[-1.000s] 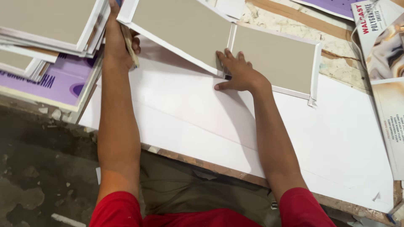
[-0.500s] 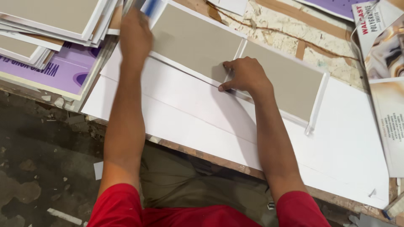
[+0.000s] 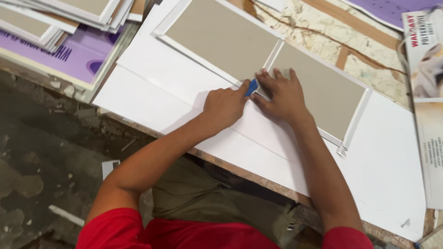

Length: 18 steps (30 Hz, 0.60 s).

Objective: The person places a printed sheet onto a white board and smooths it with a blue squeegee. They then position a white frame over the sheet and press the edges to secure it. The person repeats this process with additional sheets and frames, stacking the completed units on the table.

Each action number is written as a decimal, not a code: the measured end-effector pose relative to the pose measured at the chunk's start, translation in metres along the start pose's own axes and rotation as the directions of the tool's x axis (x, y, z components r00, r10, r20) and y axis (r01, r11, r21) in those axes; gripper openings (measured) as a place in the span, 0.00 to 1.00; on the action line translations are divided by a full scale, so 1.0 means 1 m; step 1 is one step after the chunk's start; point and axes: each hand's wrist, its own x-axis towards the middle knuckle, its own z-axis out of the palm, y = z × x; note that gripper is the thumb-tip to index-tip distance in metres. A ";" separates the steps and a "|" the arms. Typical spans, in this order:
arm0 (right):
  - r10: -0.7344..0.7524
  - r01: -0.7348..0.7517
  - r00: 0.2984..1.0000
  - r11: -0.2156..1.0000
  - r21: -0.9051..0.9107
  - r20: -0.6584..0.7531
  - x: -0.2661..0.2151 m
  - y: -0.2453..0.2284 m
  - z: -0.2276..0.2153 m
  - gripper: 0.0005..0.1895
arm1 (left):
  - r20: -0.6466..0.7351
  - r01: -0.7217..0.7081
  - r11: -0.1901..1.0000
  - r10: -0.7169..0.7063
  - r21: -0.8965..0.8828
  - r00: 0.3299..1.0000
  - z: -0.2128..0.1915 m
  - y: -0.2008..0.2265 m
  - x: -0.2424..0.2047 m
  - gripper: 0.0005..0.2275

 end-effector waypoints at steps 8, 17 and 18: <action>0.022 -0.019 1.000 0.990 0.138 -0.021 -0.017 0.008 0.016 0.31 | -0.064 0.138 0.955 -0.125 0.263 0.990 0.022 -0.062 0.025 0.24; 0.030 -0.029 1.000 0.986 0.164 -0.006 -0.013 0.003 0.005 0.30 | -0.287 0.426 0.788 -0.325 0.445 0.901 -0.068 -0.194 0.025 0.23; 0.029 -0.027 1.000 0.986 0.165 -0.009 -0.013 0.002 0.004 0.30 | -0.272 0.421 0.784 -0.328 0.455 0.905 -0.067 -0.199 0.025 0.23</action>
